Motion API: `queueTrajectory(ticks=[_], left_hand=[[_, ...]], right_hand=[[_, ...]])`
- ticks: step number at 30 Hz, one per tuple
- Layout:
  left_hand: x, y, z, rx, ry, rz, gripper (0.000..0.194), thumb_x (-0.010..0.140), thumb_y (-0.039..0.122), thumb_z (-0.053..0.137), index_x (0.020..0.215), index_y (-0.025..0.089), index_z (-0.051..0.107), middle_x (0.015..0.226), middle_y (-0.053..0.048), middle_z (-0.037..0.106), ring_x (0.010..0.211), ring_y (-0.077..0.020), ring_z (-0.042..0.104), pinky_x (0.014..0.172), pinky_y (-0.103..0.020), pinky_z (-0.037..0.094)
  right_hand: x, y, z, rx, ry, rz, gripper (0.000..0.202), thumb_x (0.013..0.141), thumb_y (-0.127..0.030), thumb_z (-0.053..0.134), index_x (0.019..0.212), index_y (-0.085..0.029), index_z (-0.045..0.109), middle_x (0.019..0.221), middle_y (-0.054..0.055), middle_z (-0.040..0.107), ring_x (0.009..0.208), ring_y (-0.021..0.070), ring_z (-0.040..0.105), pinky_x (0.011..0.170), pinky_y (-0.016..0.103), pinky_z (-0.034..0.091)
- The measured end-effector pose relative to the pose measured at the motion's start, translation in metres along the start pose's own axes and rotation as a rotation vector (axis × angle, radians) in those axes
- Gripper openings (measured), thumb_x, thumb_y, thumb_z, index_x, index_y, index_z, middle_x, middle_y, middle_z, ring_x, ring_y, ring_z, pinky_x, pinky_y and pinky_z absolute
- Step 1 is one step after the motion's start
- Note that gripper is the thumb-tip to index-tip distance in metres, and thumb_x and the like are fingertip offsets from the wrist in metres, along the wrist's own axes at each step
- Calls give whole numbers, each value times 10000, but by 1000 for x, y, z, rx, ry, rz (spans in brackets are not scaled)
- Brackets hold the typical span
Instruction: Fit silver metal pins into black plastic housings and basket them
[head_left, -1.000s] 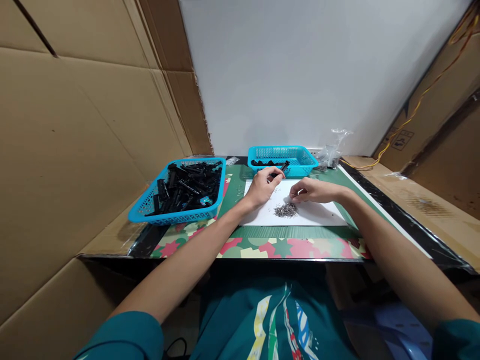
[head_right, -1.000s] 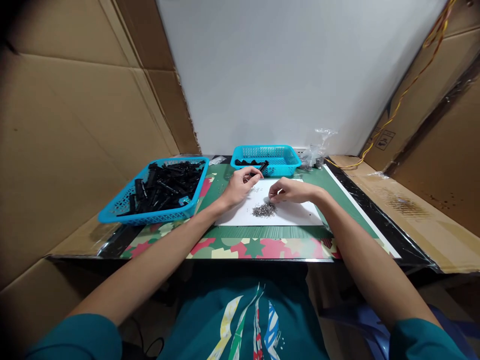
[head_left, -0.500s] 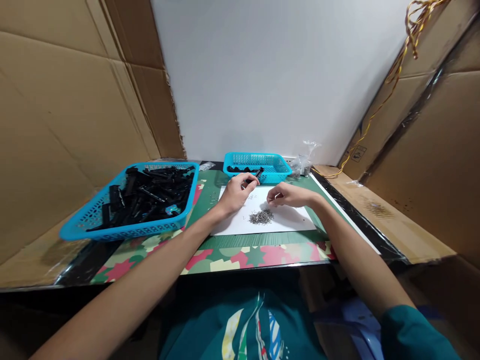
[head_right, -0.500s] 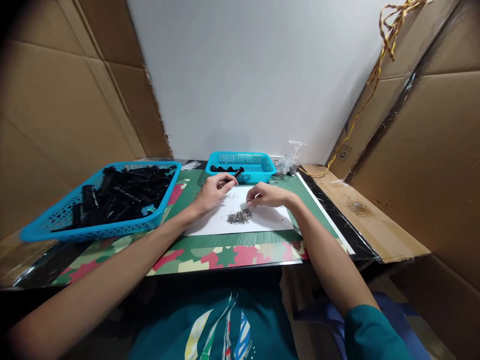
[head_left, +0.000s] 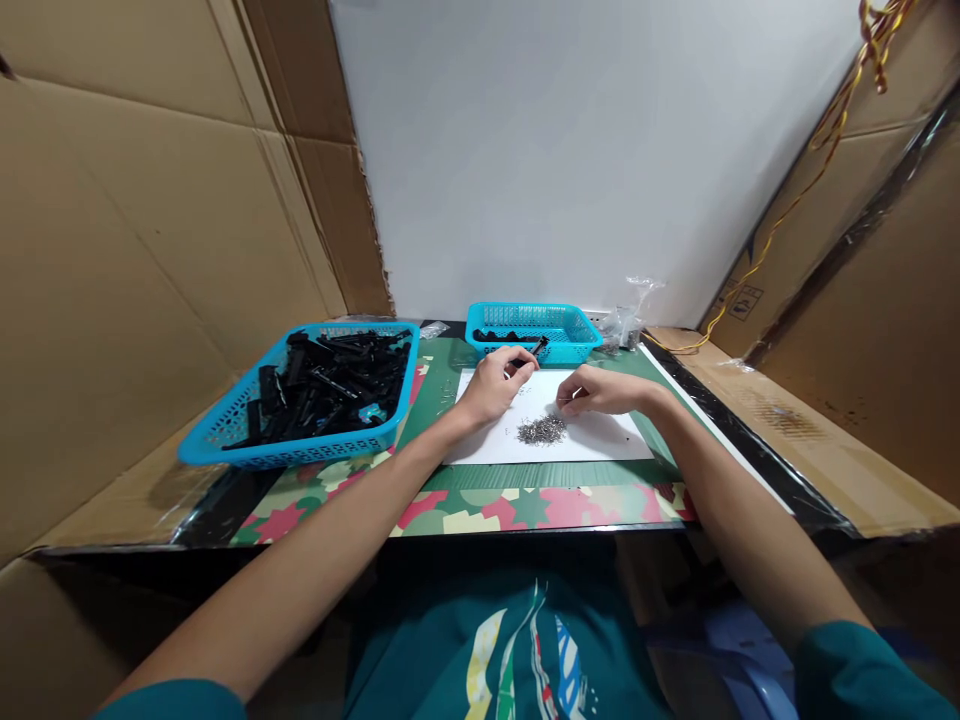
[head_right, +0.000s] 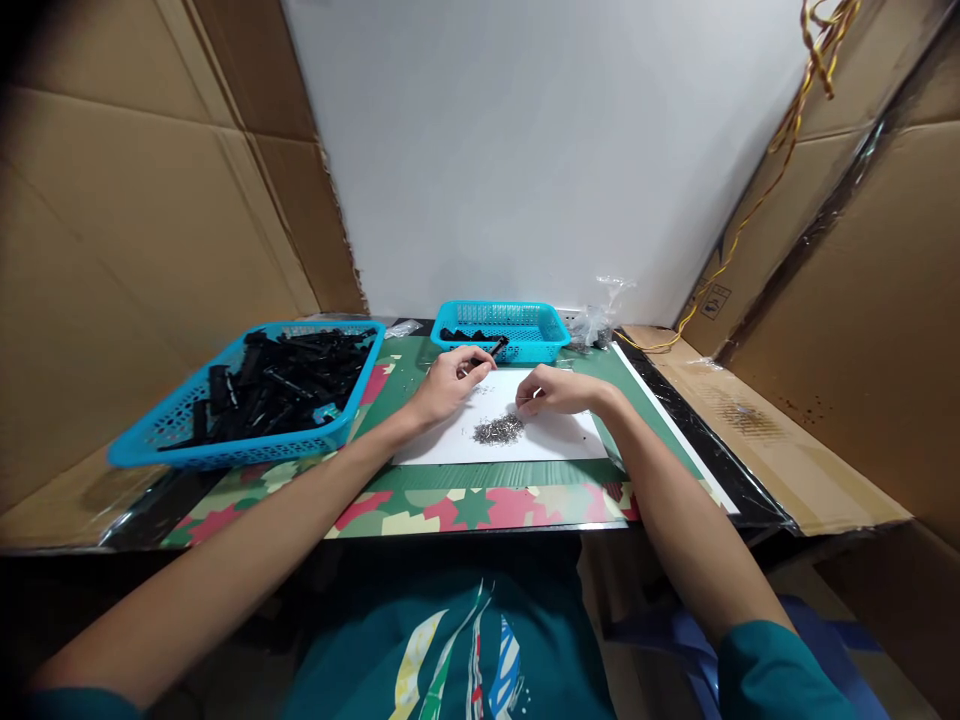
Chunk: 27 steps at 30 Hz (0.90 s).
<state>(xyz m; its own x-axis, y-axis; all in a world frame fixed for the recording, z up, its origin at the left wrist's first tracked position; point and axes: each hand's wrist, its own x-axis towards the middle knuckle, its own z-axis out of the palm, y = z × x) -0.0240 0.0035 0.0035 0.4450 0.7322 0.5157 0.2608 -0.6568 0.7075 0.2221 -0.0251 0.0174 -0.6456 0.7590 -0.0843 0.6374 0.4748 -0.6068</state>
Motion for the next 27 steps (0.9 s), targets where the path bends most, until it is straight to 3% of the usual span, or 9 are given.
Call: queueTrajectory(ticks=[4, 8, 11, 15, 20, 24, 27], left_hand=[[0, -2, 1, -4, -1, 4, 200, 960, 334, 599, 934, 176, 718, 1001, -70, 759, 869, -191, 657, 777, -318, 499], [0, -1, 0, -5, 3, -3, 193, 957, 330, 608, 923, 177, 720, 1000, -69, 761, 848, -186, 657, 761, -315, 499], [-1, 1, 0, -44, -21, -16, 207, 945, 353, 629, 931, 173, 728, 985, -70, 757, 811, -177, 639, 738, -312, 492], [-3, 4, 3, -213, -142, -80, 256, 924, 415, 660, 923, 171, 740, 927, -67, 738, 702, -139, 561, 647, -288, 452], [0, 5, 7, -425, -211, -221, 385, 916, 549, 678, 843, 174, 722, 883, -81, 696, 582, -90, 445, 504, -254, 330], [-1, 10, 6, -507, -246, -312, 417, 887, 607, 725, 844, 191, 714, 822, -67, 647, 565, -91, 430, 475, -243, 310], [-3, 15, 5, -556, -277, -362, 412, 899, 607, 732, 814, 209, 667, 728, -38, 562, 557, -100, 407, 476, -248, 321]], right_hand=[[-1, -5, 0, -1, -65, 5, 173, 891, -297, 677, 891, -161, 784, 866, 45, 764, 766, 161, 589, 696, 293, 427], [-5, -6, -4, 9, -26, -13, 165, 895, -313, 696, 870, -161, 755, 838, 43, 734, 747, 154, 565, 679, 295, 422], [-8, -7, -6, 101, 97, -27, 238, 934, -405, 704, 910, -168, 717, 818, 32, 672, 711, 139, 518, 639, 294, 396], [-6, -16, -2, 259, 340, -59, 409, 953, -591, 700, 910, -189, 641, 773, 8, 562, 664, 123, 419, 580, 301, 330], [2, -31, 7, 280, 562, -130, 509, 934, -694, 683, 886, -196, 596, 823, 29, 576, 698, 132, 420, 588, 302, 343], [7, -36, 13, 281, 657, -176, 514, 943, -706, 651, 874, -200, 591, 875, 50, 596, 771, 163, 477, 615, 304, 387], [9, -36, 15, 290, 647, -188, 502, 935, -697, 666, 897, -199, 609, 895, 53, 606, 765, 162, 477, 610, 303, 394]])
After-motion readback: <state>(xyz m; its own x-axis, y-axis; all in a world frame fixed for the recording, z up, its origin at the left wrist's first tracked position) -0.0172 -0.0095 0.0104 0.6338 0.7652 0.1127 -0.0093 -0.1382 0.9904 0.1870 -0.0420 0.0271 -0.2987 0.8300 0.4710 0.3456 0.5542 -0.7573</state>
